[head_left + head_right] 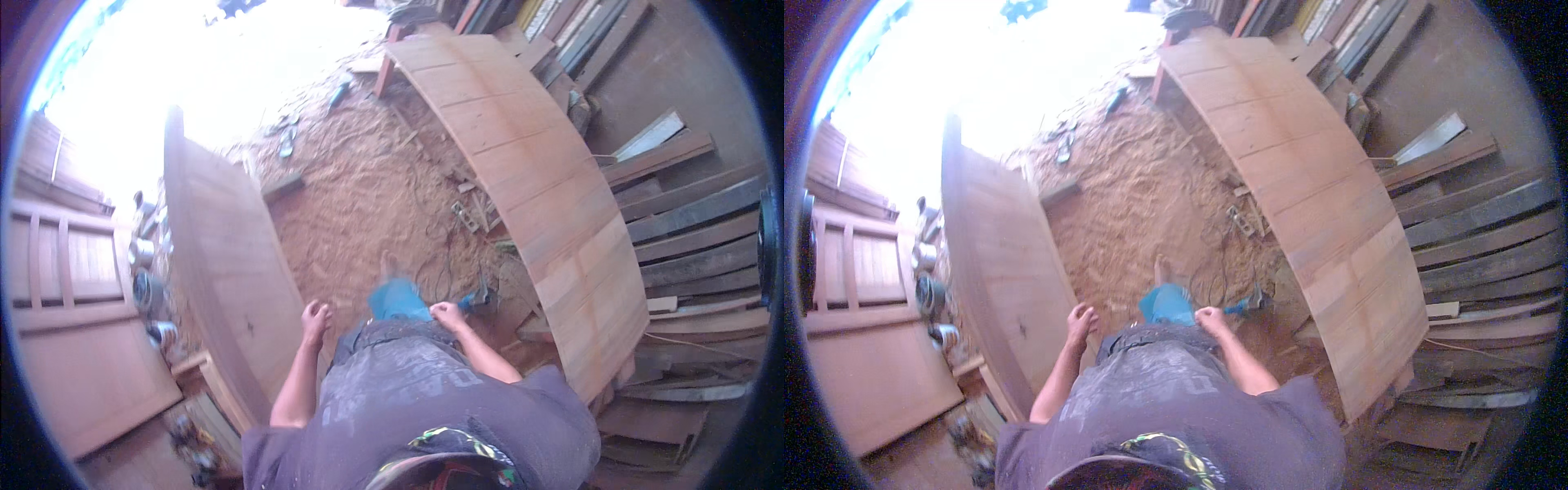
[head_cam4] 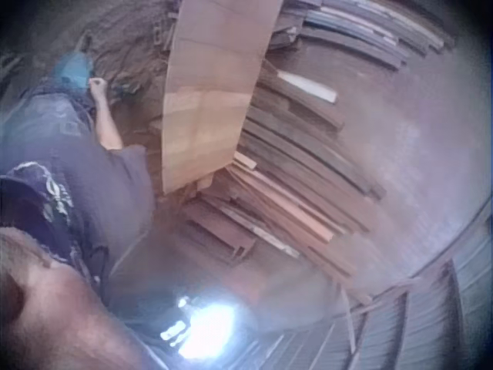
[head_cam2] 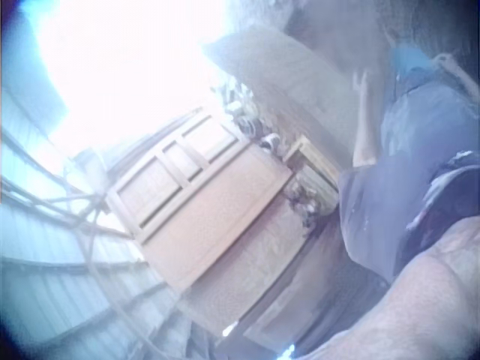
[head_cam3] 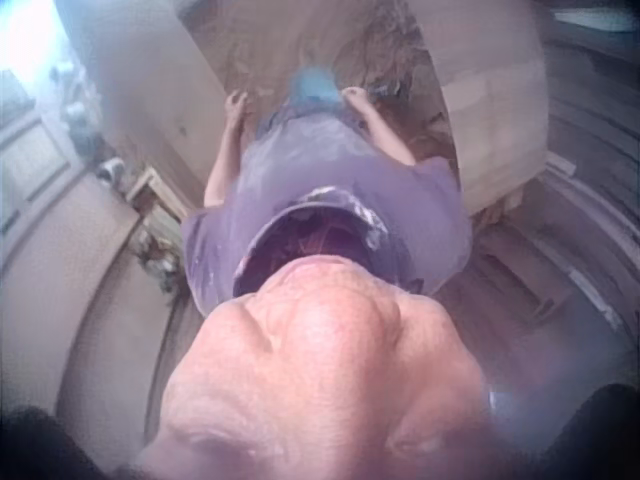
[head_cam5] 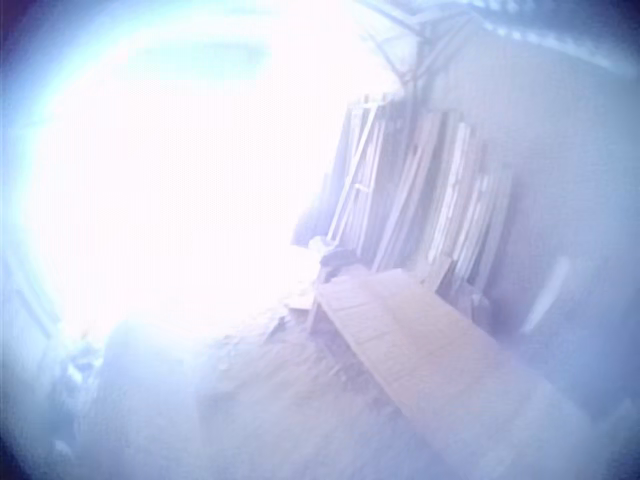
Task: The person lifts and moves large wooden panels and planks within a cluttered woodworking shop. They carry a large panel to a workbench, retrieve a long plank, and repeatedly lift and reposition the panels, sometimes with assistance from another person.
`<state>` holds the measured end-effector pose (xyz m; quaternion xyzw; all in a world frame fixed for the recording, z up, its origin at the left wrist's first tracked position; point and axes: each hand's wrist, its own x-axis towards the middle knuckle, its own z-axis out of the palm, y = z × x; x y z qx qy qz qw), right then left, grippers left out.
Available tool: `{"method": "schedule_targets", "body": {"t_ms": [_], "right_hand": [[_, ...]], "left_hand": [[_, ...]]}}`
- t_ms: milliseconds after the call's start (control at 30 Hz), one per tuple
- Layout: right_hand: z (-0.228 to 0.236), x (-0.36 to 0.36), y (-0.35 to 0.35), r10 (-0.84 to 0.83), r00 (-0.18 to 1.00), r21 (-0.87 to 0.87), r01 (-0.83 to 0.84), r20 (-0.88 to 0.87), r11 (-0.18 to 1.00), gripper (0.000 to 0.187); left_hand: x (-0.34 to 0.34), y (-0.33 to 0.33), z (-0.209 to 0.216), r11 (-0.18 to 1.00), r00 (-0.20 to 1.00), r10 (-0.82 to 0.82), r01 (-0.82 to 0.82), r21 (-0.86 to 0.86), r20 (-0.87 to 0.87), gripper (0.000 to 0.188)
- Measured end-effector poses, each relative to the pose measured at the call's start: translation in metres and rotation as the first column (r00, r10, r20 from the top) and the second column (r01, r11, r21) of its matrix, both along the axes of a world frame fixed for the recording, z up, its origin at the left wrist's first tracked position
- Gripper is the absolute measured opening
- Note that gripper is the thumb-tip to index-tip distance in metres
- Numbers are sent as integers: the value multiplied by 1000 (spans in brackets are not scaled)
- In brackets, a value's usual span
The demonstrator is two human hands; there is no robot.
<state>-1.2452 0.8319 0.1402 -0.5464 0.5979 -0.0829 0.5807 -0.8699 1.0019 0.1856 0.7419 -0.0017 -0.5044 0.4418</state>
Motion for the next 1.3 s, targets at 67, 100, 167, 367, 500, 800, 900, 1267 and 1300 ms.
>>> {"method": "schedule_targets", "body": {"t_ms": [67, 100, 167, 367, 500, 800, 900, 1267, 1300], "right_hand": [[-42, -16, -49, 120, 978, -225, -158, -173, 962, 22], [-40, 0, -63, 137, 971, -127, -164, -196, 978, 21], [-31, 46, -140, 172, 957, 41, -167, -232, 985, 19], [12, 148, -360, 156, 988, -208, -153, -1, 966, 20], [55, 220, -452, 62, 990, -204, -35, 129, 978, 19], [0, 292, -474, -74, 994, 204, 56, 85, 977, 14], [-28, 320, -491, 178, 982, -155, -185, -62, 970, 19], [46, 524, -697, -14, 951, -106, 49, 309, 993, 16], [41, 544, -711, -18, 953, -61, 38, 304, 997, 16]], "left_hand": [[-1, -54, 9, 993, 985, 112, -117, -31, -130, 51], [8, -45, 0, 979, 968, 197, -204, -28, -153, 49], [31, -47, -19, 928, 915, 352, -368, -52, -195, 43], [47, -62, -85, 879, 860, 454, -389, 274, -235, 37], [85, -116, -100, 964, 983, 157, -132, 231, -95, 32], [241, -349, -110, 953, 945, 247, -195, 233, -216, 22], [324, -437, -119, 988, 967, 135, -114, 108, -217, 21], [493, -757, 11, 985, 992, -77, 60, -159, -98, 24], [505, -768, 8, 985, 991, -92, 77, -155, -96, 25]]}}
